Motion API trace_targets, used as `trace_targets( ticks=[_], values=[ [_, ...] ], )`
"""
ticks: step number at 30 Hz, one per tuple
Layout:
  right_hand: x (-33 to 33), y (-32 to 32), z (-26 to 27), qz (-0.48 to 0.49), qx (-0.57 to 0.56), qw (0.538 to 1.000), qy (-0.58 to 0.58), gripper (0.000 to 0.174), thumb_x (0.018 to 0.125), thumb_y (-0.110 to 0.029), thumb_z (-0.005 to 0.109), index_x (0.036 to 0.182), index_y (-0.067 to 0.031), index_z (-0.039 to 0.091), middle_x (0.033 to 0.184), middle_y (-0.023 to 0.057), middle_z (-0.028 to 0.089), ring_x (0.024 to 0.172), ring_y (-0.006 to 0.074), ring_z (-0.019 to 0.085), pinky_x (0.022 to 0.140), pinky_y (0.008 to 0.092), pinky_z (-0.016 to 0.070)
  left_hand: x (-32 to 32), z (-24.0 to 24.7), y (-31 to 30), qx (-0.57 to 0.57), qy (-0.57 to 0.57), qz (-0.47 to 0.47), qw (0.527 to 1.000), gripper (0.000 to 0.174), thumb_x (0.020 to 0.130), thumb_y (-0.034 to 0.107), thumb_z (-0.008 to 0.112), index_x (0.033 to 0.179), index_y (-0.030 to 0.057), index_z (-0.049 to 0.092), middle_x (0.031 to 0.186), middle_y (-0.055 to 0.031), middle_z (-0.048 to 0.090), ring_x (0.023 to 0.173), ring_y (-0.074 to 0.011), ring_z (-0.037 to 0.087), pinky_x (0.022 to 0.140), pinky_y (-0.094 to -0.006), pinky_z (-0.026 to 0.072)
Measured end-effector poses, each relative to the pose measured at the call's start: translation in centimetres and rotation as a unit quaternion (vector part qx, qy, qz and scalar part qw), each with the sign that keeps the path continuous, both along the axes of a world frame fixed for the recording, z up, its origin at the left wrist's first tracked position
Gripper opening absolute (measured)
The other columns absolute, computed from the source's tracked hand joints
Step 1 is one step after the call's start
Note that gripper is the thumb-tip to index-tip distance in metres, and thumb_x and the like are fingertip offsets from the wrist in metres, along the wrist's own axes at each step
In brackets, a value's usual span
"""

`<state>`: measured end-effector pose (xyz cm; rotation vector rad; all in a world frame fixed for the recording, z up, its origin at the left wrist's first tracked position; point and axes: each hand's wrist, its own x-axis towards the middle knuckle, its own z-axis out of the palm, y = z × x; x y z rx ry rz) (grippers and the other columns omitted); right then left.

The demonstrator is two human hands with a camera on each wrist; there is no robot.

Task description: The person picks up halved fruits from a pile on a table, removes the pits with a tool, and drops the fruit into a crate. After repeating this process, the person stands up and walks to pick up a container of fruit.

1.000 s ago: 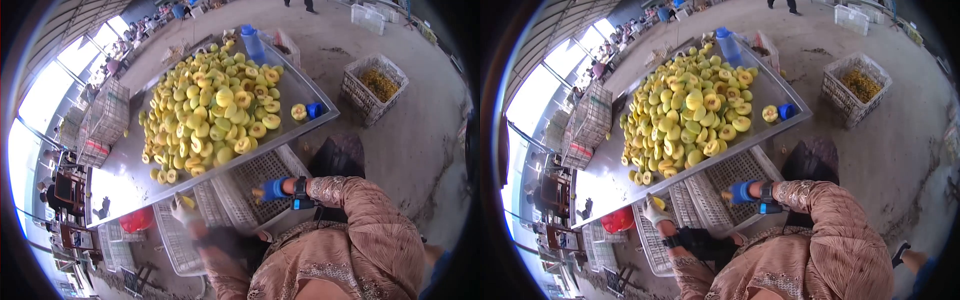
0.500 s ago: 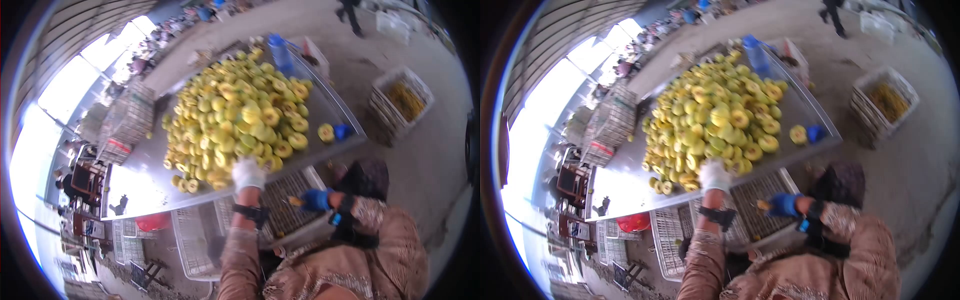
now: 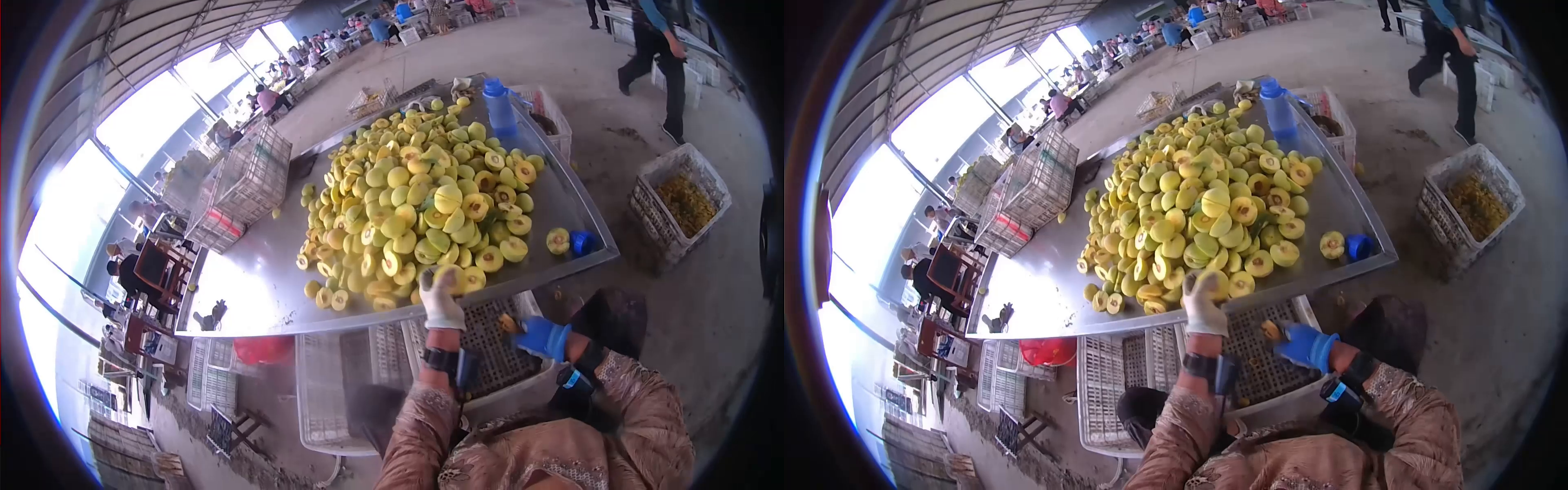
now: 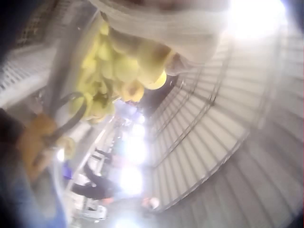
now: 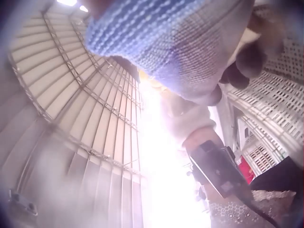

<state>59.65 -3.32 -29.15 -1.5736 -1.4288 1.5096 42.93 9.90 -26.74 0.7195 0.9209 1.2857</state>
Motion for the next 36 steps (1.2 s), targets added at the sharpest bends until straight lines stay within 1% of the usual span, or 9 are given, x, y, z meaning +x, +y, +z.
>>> trace_targets(
  ticks=[7,8,10,12,16,28,31,34,36],
  values=[
    [-3.2,0.4,6.0,0.009,-0.037,0.996,0.075,0.033,0.088,-0.033,0.060,0.110,-0.0108,0.049,0.062,0.0001,0.051,0.042,0.0105,0.047,0.036,0.0275,0.0364,-2.7,1.7,-2.0,0.001,-0.156,-0.009,0.988,0.018,0.081,0.012,0.059,0.097,0.0078,0.052,0.093,-0.0083,0.059,0.084,-0.0217,0.060,0.064,-0.0369,0.0535],
    [-3.8,0.3,5.9,0.005,-0.049,0.996,0.070,0.032,0.089,-0.033,0.059,0.110,-0.0110,0.049,0.062,0.0001,0.051,0.042,0.0104,0.047,0.035,0.0275,0.0366,-3.5,0.0,-1.6,0.216,0.110,0.037,0.969,0.018,0.085,0.018,0.057,0.098,0.0076,0.052,0.098,-0.0096,0.059,0.082,-0.0247,0.062,0.062,-0.0373,0.0529],
    [-4.8,0.1,6.9,0.007,-0.014,0.996,0.089,0.034,0.088,-0.033,0.060,0.109,-0.0085,0.049,0.062,0.0010,0.052,0.042,0.0100,0.048,0.036,0.0273,0.0372,-4.5,-1.3,-2.2,0.286,0.223,0.031,0.931,0.024,0.090,0.029,0.053,0.098,0.0065,0.052,0.100,-0.0116,0.059,0.078,-0.0280,0.063,0.060,-0.0377,0.0523],
    [-5.6,0.0,7.7,0.020,-0.018,0.998,0.061,0.033,0.088,-0.031,0.061,0.109,-0.0080,0.049,0.063,0.0009,0.052,0.042,0.0091,0.047,0.036,0.0257,0.0358,-4.1,1.8,-3.8,0.024,-0.084,-0.015,0.996,0.035,0.092,0.040,0.050,0.096,0.0048,0.053,0.095,-0.0130,0.061,0.075,-0.0288,0.063,0.059,-0.0378,0.0522],
    [-6.5,0.2,5.8,0.035,0.159,0.986,-0.041,0.040,0.085,-0.028,0.061,0.107,0.0030,0.050,0.078,0.0198,0.063,0.066,0.0333,0.064,0.060,0.0394,0.0499,-4.0,2.2,-5.3,0.016,-0.066,0.016,0.998,0.052,0.092,0.053,0.043,0.093,0.0021,0.053,0.087,-0.0154,0.061,0.070,-0.0283,0.062,0.057,-0.0370,0.0522],
    [-8.0,0.3,3.4,0.026,0.184,0.980,-0.065,0.037,0.084,-0.024,0.060,0.105,0.0039,0.050,0.085,0.0259,0.063,0.084,0.0406,0.062,0.073,0.0431,0.0491,-3.2,2.0,-6.9,0.065,0.037,0.091,0.993,0.059,0.093,0.054,0.043,0.089,-0.0035,0.055,0.079,-0.0194,0.063,0.059,-0.0253,0.061,0.053,-0.0329,0.0520],
    [-7.9,0.0,3.4,0.049,0.231,0.966,-0.107,0.036,0.085,-0.025,0.059,0.107,0.0022,0.048,0.076,0.0201,0.062,0.065,0.0331,0.064,0.059,0.0403,0.0505,-2.9,1.6,-7.3,0.107,0.094,0.113,0.983,0.054,0.094,0.048,0.048,0.081,-0.0046,0.057,0.075,-0.0185,0.064,0.059,-0.0230,0.061,0.052,-0.0308,0.0514],
    [-6.1,0.3,7.7,0.111,-0.110,0.987,0.024,0.038,0.086,-0.022,0.059,0.111,0.0015,0.044,0.072,0.0178,0.061,0.052,0.0223,0.060,0.046,0.0349,0.0476,-3.5,1.2,-7.0,0.065,0.122,0.053,0.989,0.049,0.094,0.041,0.052,0.077,-0.0045,0.058,0.071,-0.0161,0.064,0.058,-0.0206,0.061,0.052,-0.0295,0.0510],
    [-5.6,0.2,7.0,0.123,-0.122,0.983,0.054,0.039,0.087,-0.023,0.059,0.113,0.0009,0.042,0.070,0.0161,0.059,0.047,0.0184,0.057,0.041,0.0322,0.0453,-4.0,1.7,-6.7,0.006,0.170,-0.026,0.985,0.047,0.093,0.040,0.054,0.077,-0.0042,0.059,0.070,-0.0150,0.064,0.058,-0.0194,0.061,0.052,-0.0292,0.0508]
  ],
)
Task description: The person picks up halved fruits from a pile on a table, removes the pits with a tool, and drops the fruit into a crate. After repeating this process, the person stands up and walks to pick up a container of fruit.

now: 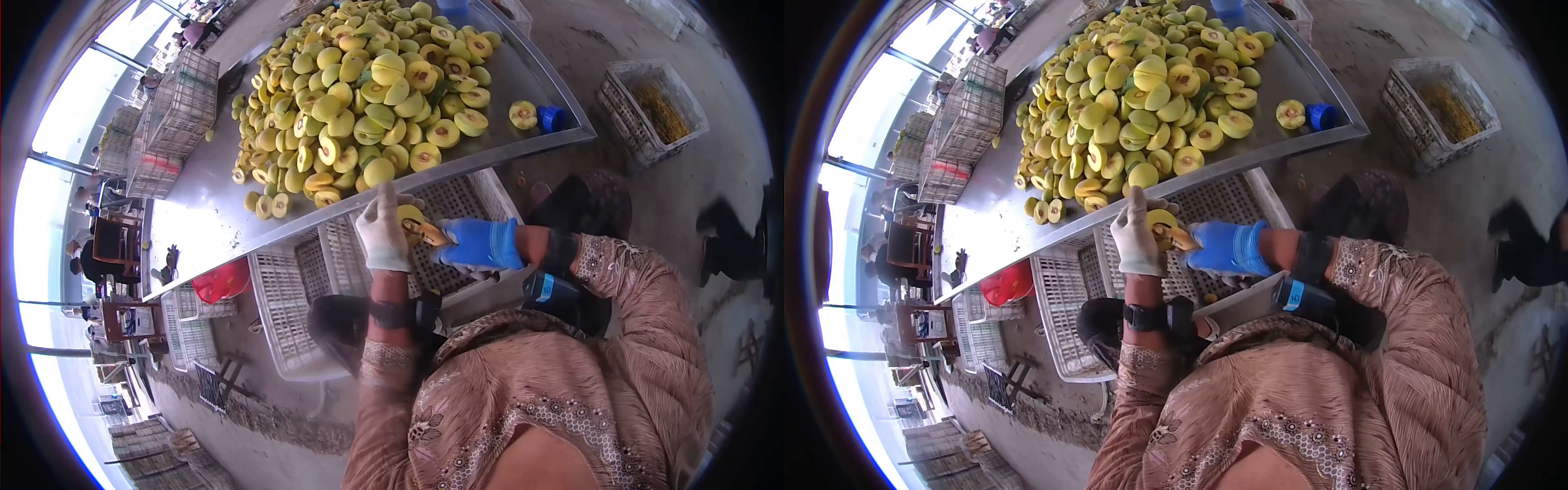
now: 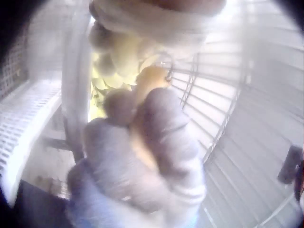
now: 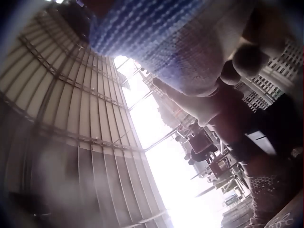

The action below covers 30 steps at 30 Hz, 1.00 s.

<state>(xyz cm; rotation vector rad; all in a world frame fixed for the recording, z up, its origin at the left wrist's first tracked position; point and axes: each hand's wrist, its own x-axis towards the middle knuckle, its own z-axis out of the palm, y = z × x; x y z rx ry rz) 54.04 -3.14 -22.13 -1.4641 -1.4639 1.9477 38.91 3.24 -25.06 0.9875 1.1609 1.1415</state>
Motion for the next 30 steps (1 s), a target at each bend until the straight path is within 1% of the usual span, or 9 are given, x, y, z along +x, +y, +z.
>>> trace_targets(
  ticks=[4,7,8,13,15,18,22,26,30],
  values=[
    [-0.6,0.2,-1.4,-0.013,0.098,0.993,-0.062,0.037,0.087,-0.026,0.057,0.111,-0.0006,0.045,0.064,0.0097,0.057,0.043,0.0195,0.054,0.038,0.0333,0.0436,1.4,0.0,-0.8,0.051,0.005,0.102,0.993,0.047,0.093,0.040,0.054,0.077,-0.0040,0.060,0.070,-0.0138,0.064,0.060,-0.0173,0.061,0.057,-0.0266,0.0501],
    [-1.3,0.6,-7.6,-0.065,0.462,0.880,-0.085,0.037,0.088,-0.027,0.056,0.112,-0.0017,0.045,0.064,0.0106,0.057,0.044,0.0203,0.055,0.039,0.0340,0.0439,1.7,0.6,-0.9,0.047,-0.005,0.099,0.994,0.048,0.094,0.041,0.052,0.077,-0.0035,0.061,0.070,-0.0114,0.064,0.053,-0.0084,0.053,0.049,-0.0196,0.0402],
    [-1.2,0.4,-8.4,-0.061,0.405,0.910,-0.070,0.035,0.088,-0.027,0.056,0.112,-0.0021,0.046,0.063,0.0101,0.056,0.044,0.0200,0.054,0.038,0.0340,0.0433,1.7,0.6,-1.0,0.048,-0.001,0.097,0.994,0.048,0.095,0.041,0.052,0.077,-0.0030,0.061,0.070,-0.0106,0.064,0.049,-0.0042,0.049,0.045,-0.0165,0.0355],
    [-0.7,0.1,-2.8,-0.015,-0.019,0.997,0.075,0.027,0.089,-0.025,0.054,0.106,-0.0035,0.050,0.060,0.0064,0.051,0.042,0.0171,0.050,0.035,0.0332,0.0394,1.3,-0.3,-1.1,0.124,0.118,0.109,0.979,0.046,0.095,0.036,0.053,0.078,-0.0054,0.064,0.073,-0.0101,0.065,0.060,-0.0124,0.058,0.058,-0.0234,0.0461],
    [-0.7,0.1,-2.3,-0.018,-0.030,0.996,0.079,0.023,0.089,-0.024,0.053,0.100,-0.0043,0.050,0.058,0.0043,0.047,0.041,0.0152,0.047,0.034,0.0316,0.0374,1.1,-0.6,-1.0,0.147,0.140,0.103,0.974,0.044,0.094,0.034,0.054,0.078,-0.0055,0.065,0.074,-0.0109,0.066,0.064,-0.0149,0.060,0.063,-0.0251,0.0481],
    [0.1,0.4,-1.6,-0.002,-0.097,0.977,0.192,0.017,0.091,-0.024,0.052,0.095,-0.0070,0.051,0.058,0.0001,0.044,0.039,0.0102,0.041,0.033,0.0267,0.0353,-0.1,-0.4,0.1,0.045,0.008,0.028,0.999,0.041,0.093,0.031,0.055,0.077,-0.0054,0.064,0.075,-0.0127,0.067,0.064,-0.0151,0.061,0.062,-0.0257,0.0489],
    [0.2,0.2,-1.3,-0.002,-0.197,0.922,0.333,0.019,0.093,-0.029,0.050,0.088,-0.0111,0.049,0.056,-0.0038,0.040,0.036,0.0057,0.035,0.032,0.0222,0.0298,0.0,-0.7,-0.1,0.011,-0.181,-0.019,0.983,0.046,0.091,0.043,0.056,0.082,-0.0024,0.057,0.075,-0.0178,0.063,0.056,-0.0254,0.060,0.051,-0.0330,0.0500],
    [-0.6,0.4,-2.8,-0.021,-0.264,0.875,0.405,0.025,0.094,-0.034,0.050,0.085,-0.0116,0.049,0.054,-0.0052,0.037,0.036,0.0045,0.031,0.031,0.0209,0.0249,0.0,-1.8,0.6,-0.021,-0.211,0.002,0.977,0.048,0.091,0.048,0.053,0.087,0.0000,0.054,0.079,-0.0175,0.061,0.059,-0.0270,0.060,0.052,-0.0346,0.0496],
    [-1.0,0.6,-3.9,0.019,-0.244,0.878,0.412,0.024,0.095,-0.035,0.049,0.088,-0.0116,0.048,0.054,-0.0046,0.037,0.036,0.0051,0.032,0.031,0.0211,0.0245,-0.7,-1.5,0.5,-0.113,-0.274,0.004,0.955,0.042,0.092,0.047,0.053,0.092,0.0050,0.055,0.081,-0.0123,0.061,0.061,-0.0270,0.061,0.054,-0.0332,0.0516]
  ],
)
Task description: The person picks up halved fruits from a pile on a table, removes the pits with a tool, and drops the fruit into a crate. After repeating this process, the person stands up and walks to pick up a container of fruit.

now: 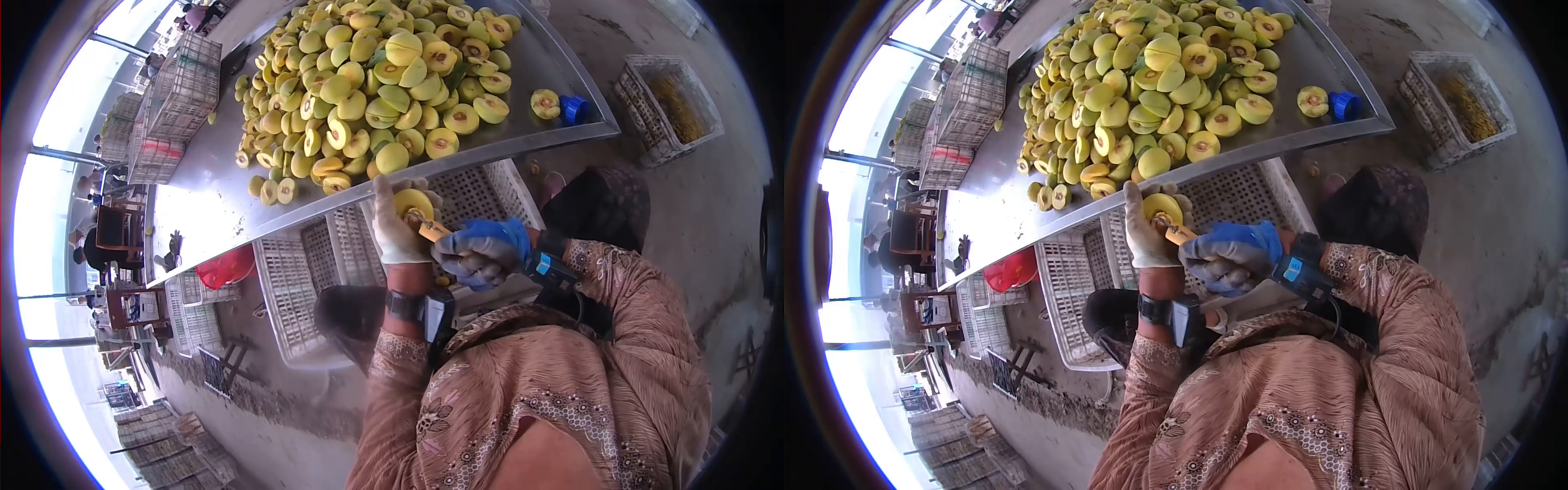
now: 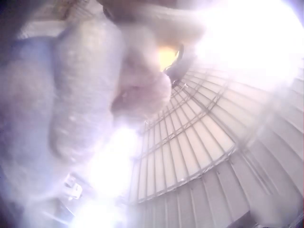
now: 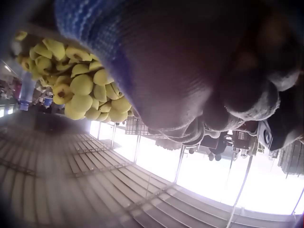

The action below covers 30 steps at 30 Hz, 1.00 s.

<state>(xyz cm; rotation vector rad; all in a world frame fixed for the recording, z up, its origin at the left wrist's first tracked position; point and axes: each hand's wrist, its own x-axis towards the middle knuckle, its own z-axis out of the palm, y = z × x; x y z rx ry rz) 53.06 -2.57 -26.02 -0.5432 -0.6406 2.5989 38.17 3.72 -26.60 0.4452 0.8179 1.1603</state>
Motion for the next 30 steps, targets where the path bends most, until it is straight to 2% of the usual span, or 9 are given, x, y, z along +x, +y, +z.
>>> trace_targets(
  ticks=[5,6,8,10,12,17,22,28,30],
  values=[
    [-0.4,0.6,-0.9,-0.088,0.115,0.977,-0.155,0.024,0.094,-0.033,0.050,0.095,-0.0090,0.050,0.056,0.0005,0.045,0.040,0.0114,0.043,0.036,0.0254,0.0336,-3.3,0.0,1.0,-0.001,0.088,0.175,0.981,0.030,0.095,0.035,0.046,0.101,0.0068,0.055,0.097,-0.0118,0.063,0.081,-0.0252,0.063,0.064,-0.0366,0.0546],
    [-0.4,1.0,-6.7,-0.025,0.324,0.919,-0.222,0.025,0.092,-0.033,0.051,0.097,-0.0082,0.052,0.058,0.0023,0.048,0.042,0.0135,0.046,0.038,0.0274,0.0366,-5.5,-1.2,1.7,0.033,0.264,0.238,0.934,0.038,0.094,0.033,0.047,0.119,0.0053,0.054,0.110,-0.0114,0.060,0.100,-0.0238,0.059,0.078,-0.0372,0.0533],
    [-0.6,2.0,-17.8,0.025,0.717,0.577,-0.389,0.028,0.089,-0.032,0.055,0.101,-0.0066,0.055,0.063,0.0058,0.055,0.047,0.0177,0.053,0.044,0.0314,0.0425,-9.0,-0.3,2.3,0.005,0.428,0.283,0.858,0.043,0.091,0.027,0.055,0.126,0.0025,0.052,0.116,-0.0094,0.057,0.108,-0.0209,0.055,0.083,-0.0340,0.0507],
    [0.2,1.8,-13.1,0.142,0.566,0.648,-0.489,0.030,0.086,-0.031,0.058,0.103,-0.0060,0.057,0.066,0.0076,0.059,0.051,0.0200,0.056,0.047,0.0340,0.0452,-13.4,-1.0,3.9,0.007,0.351,0.318,0.881,0.035,0.088,0.030,0.062,0.109,0.0024,0.060,0.118,-0.0132,0.056,0.102,-0.0267,0.057,0.083,-0.0390,0.0488],
    [0.7,1.9,-10.7,0.204,0.447,0.691,-0.530,0.033,0.084,-0.032,0.060,0.103,-0.0056,0.057,0.067,0.0080,0.060,0.052,0.0206,0.057,0.049,0.0350,0.0461,-14.2,0.1,3.7,0.063,0.801,0.251,0.540,0.039,0.084,0.032,0.067,0.113,0.0076,0.058,0.113,-0.0159,0.058,0.095,-0.0308,0.059,0.080,-0.0433,0.0486],
    [0.5,2.7,-9.5,0.170,0.293,0.807,-0.483,0.039,0.082,-0.033,0.060,0.109,-0.0049,0.058,0.074,0.0094,0.063,0.064,0.0242,0.062,0.058,0.0375,0.0488,-5.8,4.3,5.1,0.108,0.853,0.010,0.510,0.057,0.077,0.046,0.069,0.123,0.0175,0.051,0.110,-0.0155,0.060,0.104,-0.0328,0.057,0.086,-0.0425,0.0458],
    [2.8,2.1,-7.6,0.112,0.313,0.813,-0.478,0.034,0.084,-0.034,0.061,0.102,-0.0056,0.057,0.069,0.0049,0.058,0.054,0.0159,0.056,0.047,0.0314,0.0444,2.5,3.3,7.5,0.144,0.884,-0.147,0.420,0.062,0.074,0.051,0.070,0.114,0.0058,0.054,0.107,-0.0154,0.061,0.100,-0.0342,0.060,0.086,-0.0424,0.0458],
    [5.0,1.1,-2.6,0.069,0.225,0.845,-0.479,0.036,0.085,-0.034,0.061,0.104,-0.0046,0.056,0.067,0.0040,0.054,0.052,0.0149,0.053,0.046,0.0301,0.0437,2.4,1.0,8.9,0.175,0.851,-0.058,0.492,0.058,0.071,0.040,0.077,0.108,0.0012,0.056,0.101,-0.0175,0.061,0.092,-0.0322,0.061,0.079,-0.0405,0.0490],
    [4.9,1.4,-2.7,0.029,0.241,0.847,-0.473,0.035,0.085,-0.032,0.062,0.105,-0.0042,0.055,0.066,0.0037,0.052,0.050,0.0143,0.051,0.044,0.0294,0.0426,0.4,1.1,8.9,0.237,0.713,-0.019,0.660,0.053,0.071,0.032,0.078,0.106,0.0000,0.057,0.099,-0.0149,0.061,0.087,-0.0280,0.061,0.076,-0.0364,0.0498]
  ],
)
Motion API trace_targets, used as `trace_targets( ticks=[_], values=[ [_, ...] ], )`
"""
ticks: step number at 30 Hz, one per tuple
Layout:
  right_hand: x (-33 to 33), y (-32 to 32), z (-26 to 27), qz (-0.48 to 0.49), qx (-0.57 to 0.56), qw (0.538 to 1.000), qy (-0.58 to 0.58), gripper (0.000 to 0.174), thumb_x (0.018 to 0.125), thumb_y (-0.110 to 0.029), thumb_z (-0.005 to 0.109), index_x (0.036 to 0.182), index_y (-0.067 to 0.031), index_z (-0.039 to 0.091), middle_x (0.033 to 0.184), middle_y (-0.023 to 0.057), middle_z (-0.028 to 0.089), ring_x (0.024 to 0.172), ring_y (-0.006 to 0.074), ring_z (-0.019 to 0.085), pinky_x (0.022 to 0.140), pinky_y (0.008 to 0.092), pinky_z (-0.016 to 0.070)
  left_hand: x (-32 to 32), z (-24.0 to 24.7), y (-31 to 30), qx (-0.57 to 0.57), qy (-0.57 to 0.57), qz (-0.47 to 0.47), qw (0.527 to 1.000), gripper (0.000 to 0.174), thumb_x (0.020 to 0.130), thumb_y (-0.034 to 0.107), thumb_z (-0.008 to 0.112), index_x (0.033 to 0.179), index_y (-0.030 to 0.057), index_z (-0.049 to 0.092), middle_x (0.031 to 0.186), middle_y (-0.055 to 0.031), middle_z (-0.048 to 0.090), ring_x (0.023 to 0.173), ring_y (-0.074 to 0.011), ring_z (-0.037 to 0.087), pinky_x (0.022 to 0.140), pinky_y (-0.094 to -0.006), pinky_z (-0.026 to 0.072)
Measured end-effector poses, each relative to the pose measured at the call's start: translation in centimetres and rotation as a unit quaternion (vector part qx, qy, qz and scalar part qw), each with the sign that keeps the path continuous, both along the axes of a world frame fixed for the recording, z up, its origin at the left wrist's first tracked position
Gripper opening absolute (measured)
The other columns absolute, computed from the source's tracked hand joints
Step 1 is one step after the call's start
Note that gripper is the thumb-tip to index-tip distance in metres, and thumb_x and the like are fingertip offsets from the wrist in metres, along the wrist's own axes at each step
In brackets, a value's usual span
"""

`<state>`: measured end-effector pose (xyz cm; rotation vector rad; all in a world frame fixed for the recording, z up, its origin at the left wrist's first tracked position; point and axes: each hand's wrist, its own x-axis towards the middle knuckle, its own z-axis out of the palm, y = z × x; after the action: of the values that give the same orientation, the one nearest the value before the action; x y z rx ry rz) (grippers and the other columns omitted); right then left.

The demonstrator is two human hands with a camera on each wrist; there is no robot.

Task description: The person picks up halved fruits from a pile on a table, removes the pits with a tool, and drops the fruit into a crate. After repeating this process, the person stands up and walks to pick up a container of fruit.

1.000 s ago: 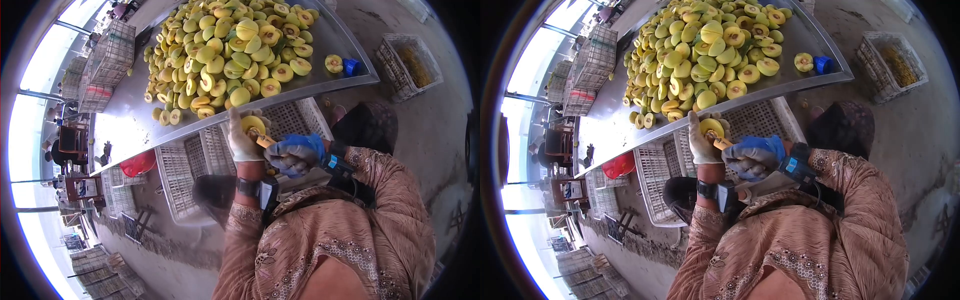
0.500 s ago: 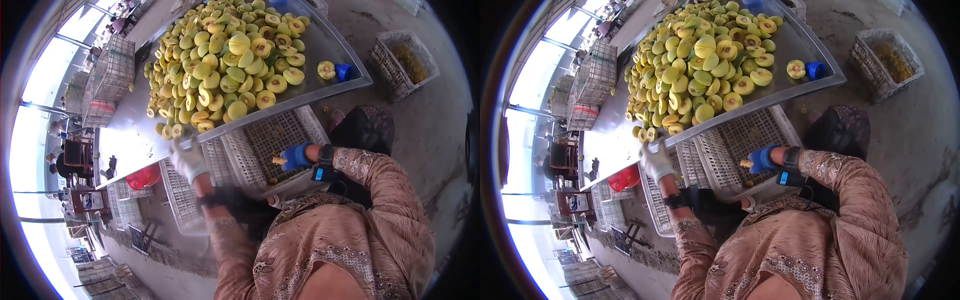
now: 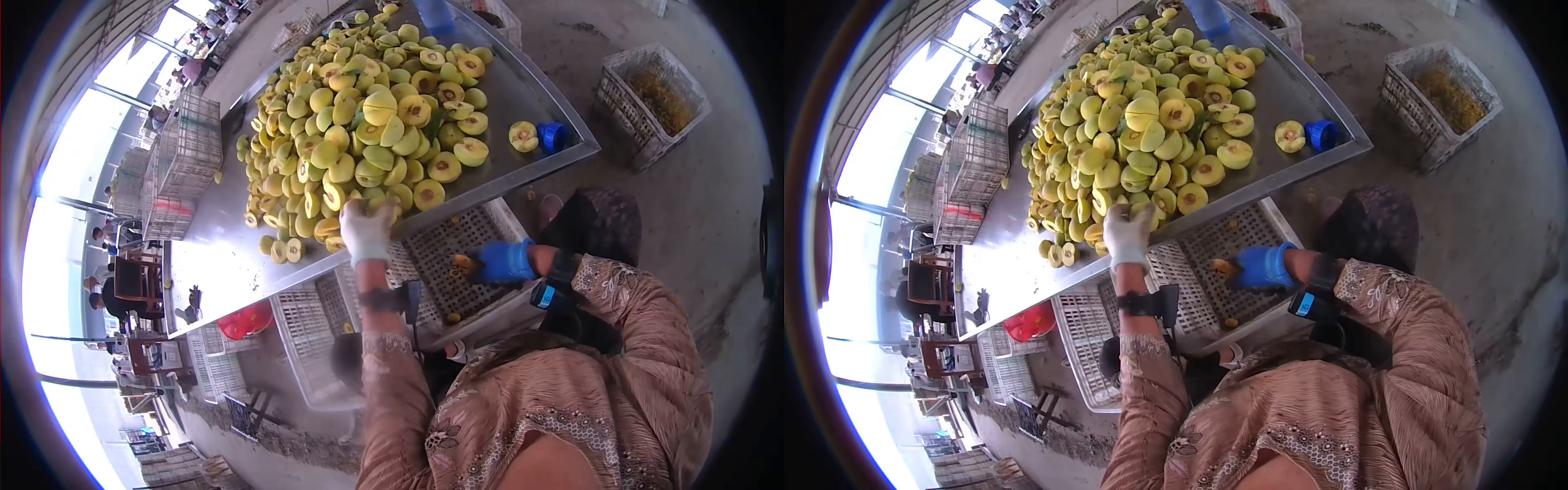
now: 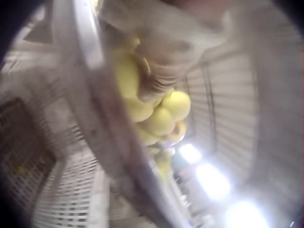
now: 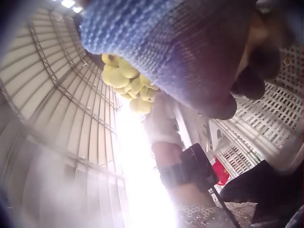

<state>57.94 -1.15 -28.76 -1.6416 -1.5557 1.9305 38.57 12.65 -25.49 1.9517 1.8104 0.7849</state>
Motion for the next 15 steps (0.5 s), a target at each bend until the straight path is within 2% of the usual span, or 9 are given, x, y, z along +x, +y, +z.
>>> trace_targets(
  ticks=[1,2,3,4,5,8,10,12,15],
  values=[
    [0.0,0.0,-0.9,-0.019,0.041,0.999,0.018,0.034,0.085,-0.030,0.062,0.106,-0.0042,0.054,0.066,0.0034,0.052,0.049,0.0136,0.050,0.043,0.0286,0.0415,-0.3,0.2,0.0,-0.070,-0.285,0.032,0.955,0.047,0.072,0.027,0.077,0.105,0.0006,0.058,0.097,-0.0104,0.060,0.085,-0.0243,0.060,0.073,-0.0330,0.0496],
    [-0.1,0.0,-1.5,-0.037,0.080,0.996,0.034,0.033,0.086,-0.029,0.062,0.106,-0.0042,0.053,0.066,0.0031,0.052,0.048,0.0128,0.050,0.041,0.0277,0.0405,-1.5,0.6,-0.5,-0.110,-0.412,0.025,0.904,0.044,0.078,0.029,0.071,0.108,0.0018,0.055,0.097,-0.0085,0.059,0.085,-0.0233,0.060,0.069,-0.0328,0.0498],
    [-0.2,0.0,-1.0,-0.056,0.082,0.993,0.068,0.032,0.086,-0.028,0.061,0.106,-0.0041,0.052,0.065,0.0029,0.052,0.046,0.0123,0.049,0.040,0.0271,0.0395,-2.0,0.7,-1.2,-0.110,-0.527,-0.024,0.842,0.044,0.080,0.031,0.067,0.111,0.0025,0.053,0.098,-0.0090,0.059,0.084,-0.0232,0.060,0.068,-0.0334,0.0499],
    [-0.2,0.1,0.1,-0.072,0.084,0.989,0.102,0.032,0.087,-0.027,0.061,0.106,-0.0041,0.051,0.064,0.0027,0.051,0.045,0.0118,0.048,0.039,0.0266,0.0386,-2.4,0.8,-1.8,-0.105,-0.633,-0.071,0.764,0.044,0.083,0.033,0.063,0.113,0.0031,0.051,0.098,-0.0096,0.059,0.082,-0.0231,0.060,0.067,-0.0341,0.0500],
    [-0.3,0.2,1.2,-0.089,0.086,0.983,0.136,0.031,0.087,-0.026,0.061,0.106,-0.0040,0.050,0.063,0.0025,0.051,0.044,0.0114,0.048,0.038,0.0260,0.0376,-2.7,1.1,-2.3,-0.131,-0.651,-0.107,0.740,0.046,0.085,0.036,0.058,0.116,0.0038,0.048,0.098,-0.0103,0.060,0.081,-0.0238,0.060,0.067,-0.0343,0.0507],
    [-1.2,0.0,4.3,-0.117,0.079,0.973,0.180,0.029,0.088,-0.024,0.060,0.104,-0.0030,0.050,0.061,0.0029,0.050,0.042,0.0110,0.047,0.037,0.0262,0.0368,-2.9,0.9,-3.5,-0.223,-0.699,-0.154,0.662,0.045,0.087,0.041,0.054,0.114,0.0057,0.050,0.096,-0.0089,0.060,0.078,-0.0232,0.059,0.064,-0.0334,0.0497],
    [-1.8,0.2,4.8,-0.115,0.074,0.975,0.176,0.033,0.089,-0.026,0.059,0.112,-0.0051,0.048,0.062,0.0009,0.050,0.042,0.0080,0.045,0.037,0.0225,0.0367,-1.6,0.8,-4.5,-0.138,-0.594,-0.103,0.786,0.051,0.089,0.053,0.045,0.113,0.0079,0.052,0.090,-0.0050,0.059,0.069,-0.0193,0.056,0.056,-0.0289,0.0447],
    [-2.4,0.3,5.2,-0.114,0.076,0.976,0.171,0.035,0.089,-0.027,0.059,0.115,-0.0061,0.048,0.062,0.0000,0.050,0.043,0.0066,0.045,0.037,0.0209,0.0367,-1.0,1.5,-5.9,-0.214,-0.679,-0.045,0.701,0.055,0.089,0.058,0.042,0.111,0.0088,0.052,0.088,-0.0032,0.058,0.065,-0.0169,0.054,0.052,-0.0259,0.0418],
    [-3.3,0.4,5.5,-0.119,0.089,0.975,0.165,0.037,0.089,-0.028,0.060,0.116,-0.0062,0.048,0.061,0.0001,0.050,0.042,0.0065,0.045,0.037,0.0211,0.0363,-0.8,1.2,-6.7,-0.199,-0.662,-0.021,0.722,0.054,0.091,0.058,0.041,0.109,0.0096,0.053,0.087,-0.0024,0.058,0.067,-0.0144,0.055,0.049,-0.0253,0.0419]
  ],
)
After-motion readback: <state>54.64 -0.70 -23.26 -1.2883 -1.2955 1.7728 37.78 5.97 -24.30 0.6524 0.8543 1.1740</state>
